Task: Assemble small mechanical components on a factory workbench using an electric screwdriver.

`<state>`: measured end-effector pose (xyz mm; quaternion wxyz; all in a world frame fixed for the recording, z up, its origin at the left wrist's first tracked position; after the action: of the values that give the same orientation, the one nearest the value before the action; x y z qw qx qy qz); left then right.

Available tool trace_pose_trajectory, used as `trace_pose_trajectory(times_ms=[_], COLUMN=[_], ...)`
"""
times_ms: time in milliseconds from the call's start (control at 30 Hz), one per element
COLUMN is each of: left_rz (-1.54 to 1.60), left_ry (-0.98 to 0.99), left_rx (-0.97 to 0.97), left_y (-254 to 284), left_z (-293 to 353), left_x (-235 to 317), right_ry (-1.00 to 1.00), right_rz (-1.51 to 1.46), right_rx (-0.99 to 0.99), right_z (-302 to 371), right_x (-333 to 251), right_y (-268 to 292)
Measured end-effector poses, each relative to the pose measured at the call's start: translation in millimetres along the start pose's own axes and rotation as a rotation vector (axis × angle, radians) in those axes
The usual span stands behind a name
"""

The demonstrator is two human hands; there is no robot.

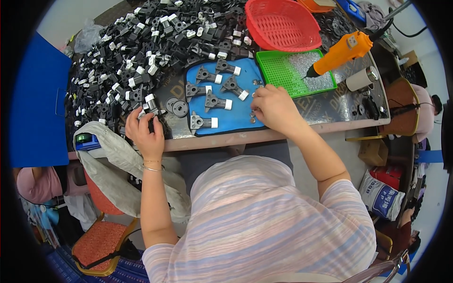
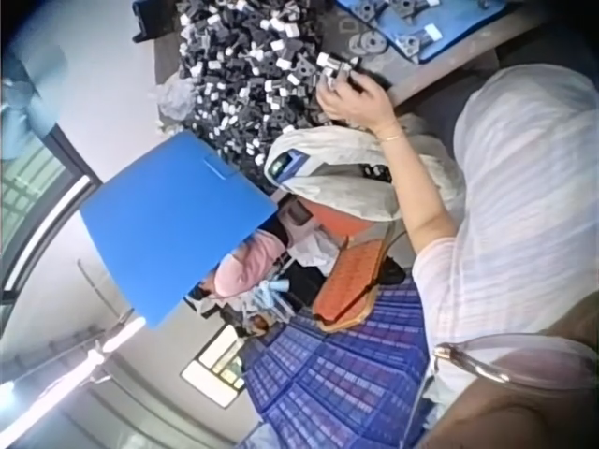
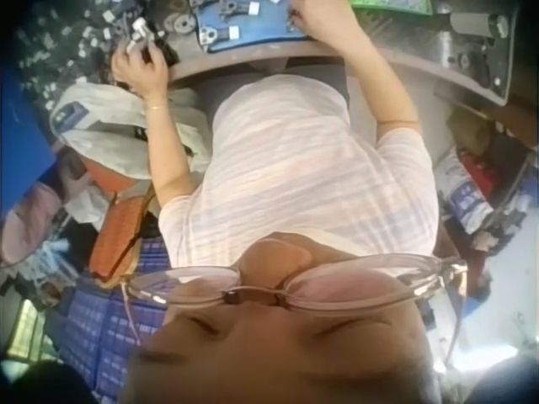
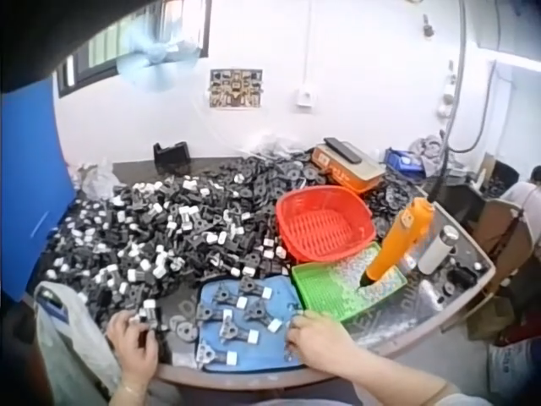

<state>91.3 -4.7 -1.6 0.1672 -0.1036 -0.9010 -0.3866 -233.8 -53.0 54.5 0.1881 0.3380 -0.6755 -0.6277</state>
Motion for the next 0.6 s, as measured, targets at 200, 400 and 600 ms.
trace_pose_trajectory(times_ms=[200, 400, 600], left_rz=[0.007, 0.02, 0.019], left_ry=[-0.002, 0.006, 0.008], left_rx=[-0.004, -0.005, -0.019], left_y=[0.4, 1.5, 1.5], left_z=[-1.3, -1.3, -1.1], left_x=[1.8, 0.5, -0.6], right_ry=[0.078, 0.131, 0.001], right_rz=[0.064, 0.023, -0.153], right_rx=[0.213, 0.151, 0.095], right_z=[-13.3, -3.2, -10.6], right_x=[-6.9, -14.9, -12.4], right_y=[-13.5, -19.9, -15.1])
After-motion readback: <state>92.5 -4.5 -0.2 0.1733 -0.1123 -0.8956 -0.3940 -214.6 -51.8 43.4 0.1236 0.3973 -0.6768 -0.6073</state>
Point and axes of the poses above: each hand's wrist, its own z-axis away from the middle knuckle, its own y-axis out of the back of the hand, x = y × z, the point moved 1 cm from there along -z, towards the middle knuckle, and after that the axes turned 7 degrees about y, right-handed, at the moved point
